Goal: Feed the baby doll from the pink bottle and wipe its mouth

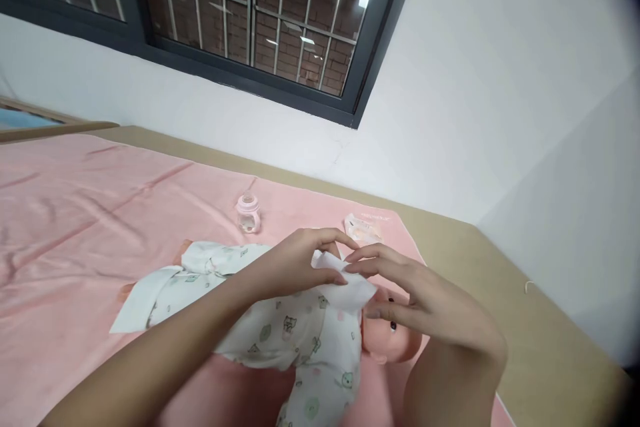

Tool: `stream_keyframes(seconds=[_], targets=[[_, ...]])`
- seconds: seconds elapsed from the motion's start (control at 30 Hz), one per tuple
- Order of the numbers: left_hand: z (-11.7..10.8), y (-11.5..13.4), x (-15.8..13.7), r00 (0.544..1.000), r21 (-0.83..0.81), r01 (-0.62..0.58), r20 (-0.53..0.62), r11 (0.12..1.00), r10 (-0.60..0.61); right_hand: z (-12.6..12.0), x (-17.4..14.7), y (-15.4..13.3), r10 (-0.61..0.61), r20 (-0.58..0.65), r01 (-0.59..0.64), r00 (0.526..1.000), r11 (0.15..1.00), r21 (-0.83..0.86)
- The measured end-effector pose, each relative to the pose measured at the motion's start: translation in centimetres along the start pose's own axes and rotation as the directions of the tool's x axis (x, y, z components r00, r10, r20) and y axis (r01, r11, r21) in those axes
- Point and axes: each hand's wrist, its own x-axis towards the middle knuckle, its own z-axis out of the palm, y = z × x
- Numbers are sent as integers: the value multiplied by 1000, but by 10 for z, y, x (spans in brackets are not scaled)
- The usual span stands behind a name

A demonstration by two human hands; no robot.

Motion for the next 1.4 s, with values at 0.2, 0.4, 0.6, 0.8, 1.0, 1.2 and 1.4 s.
stream_keyframes(seconds=[0.2,0.4,0.6,0.8,1.0,1.2,1.4], targets=[[-8,-1,0,999,-94,-6,-43,996,2,7,0,-8,130,-242,-145,961,988,-44],[-12,-5,1,993,-6,46,112,999,-45,6,5,-11,65,-358,-79,932,997,-25],[-6,-4,0,990,-77,-128,48,989,132,8,12,-1,4,-422,-16,906,1000,-26],[-2,4,-3,933,-108,-348,-139,931,333,12,17,-1,-4,-427,3,904,1000,-3],[-6,8,-6,962,-360,-268,-149,894,228,0,3,3,91,-532,-42,842,994,103],[15,-3,6,990,-336,-103,-129,936,62,-27,-13,61,225,-753,58,619,942,329],[62,-17,15,998,-152,55,36,987,-50,-23,-24,172,556,-756,114,347,775,622]])
